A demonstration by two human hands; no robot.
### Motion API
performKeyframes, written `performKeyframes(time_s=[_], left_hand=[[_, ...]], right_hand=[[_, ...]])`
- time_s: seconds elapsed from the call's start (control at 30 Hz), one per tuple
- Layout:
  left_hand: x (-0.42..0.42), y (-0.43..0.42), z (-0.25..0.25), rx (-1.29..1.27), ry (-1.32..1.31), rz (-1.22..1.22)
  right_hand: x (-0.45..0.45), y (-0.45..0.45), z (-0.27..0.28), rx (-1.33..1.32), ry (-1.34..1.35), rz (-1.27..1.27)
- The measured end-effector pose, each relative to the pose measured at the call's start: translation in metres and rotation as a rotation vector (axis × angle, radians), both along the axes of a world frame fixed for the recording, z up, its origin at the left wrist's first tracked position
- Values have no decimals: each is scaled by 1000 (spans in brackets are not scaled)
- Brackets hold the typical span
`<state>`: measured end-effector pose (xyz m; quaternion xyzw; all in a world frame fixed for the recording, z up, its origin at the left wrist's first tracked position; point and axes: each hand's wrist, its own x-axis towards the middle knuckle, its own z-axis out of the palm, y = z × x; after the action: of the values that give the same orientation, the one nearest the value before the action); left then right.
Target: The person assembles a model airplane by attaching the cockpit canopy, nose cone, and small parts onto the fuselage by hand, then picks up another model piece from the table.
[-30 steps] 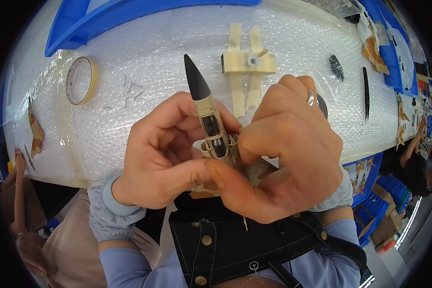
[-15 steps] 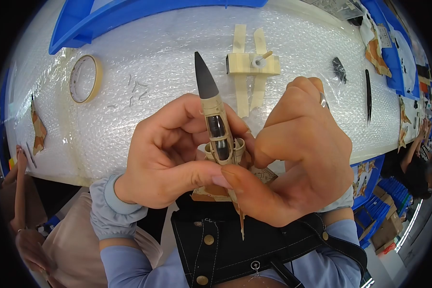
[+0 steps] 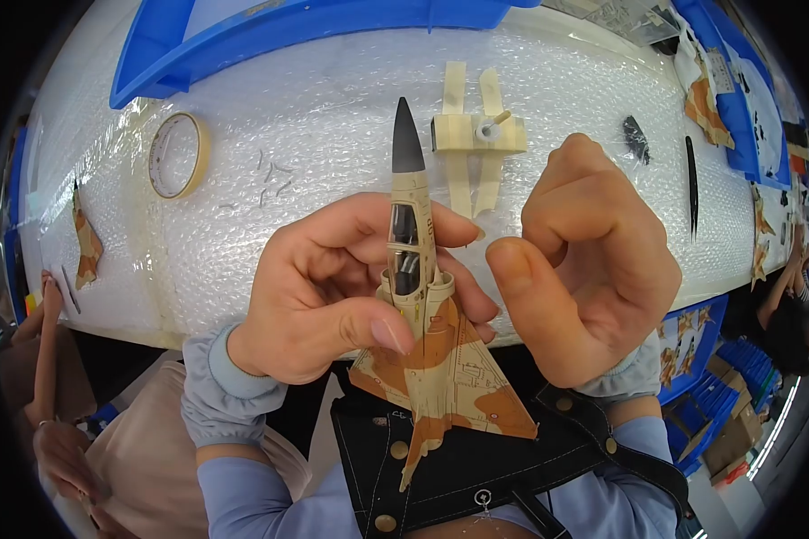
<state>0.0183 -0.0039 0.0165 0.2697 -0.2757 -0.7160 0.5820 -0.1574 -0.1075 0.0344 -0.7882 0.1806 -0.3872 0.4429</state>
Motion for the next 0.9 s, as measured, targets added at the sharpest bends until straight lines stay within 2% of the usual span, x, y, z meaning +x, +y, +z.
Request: performKeyframes(time_s=[0.27,0.37,0.47,0.73,0.9], left_hand=[[0,3,1,44,51,-72],[1,2,5,47,11,-117],[-8,1,13,134,-74,-47],[-9,4,16,179,-8,-113],[1,4,3,72,153,-222]], right_hand=[[2,-2,-4,90,-51,-38],[6,-3,-5,222,-75,-36],[4,-3,-5,405,-63,37],[4,-4,-8,623,-155,121],[3,-5,-8,729,-193,153]])
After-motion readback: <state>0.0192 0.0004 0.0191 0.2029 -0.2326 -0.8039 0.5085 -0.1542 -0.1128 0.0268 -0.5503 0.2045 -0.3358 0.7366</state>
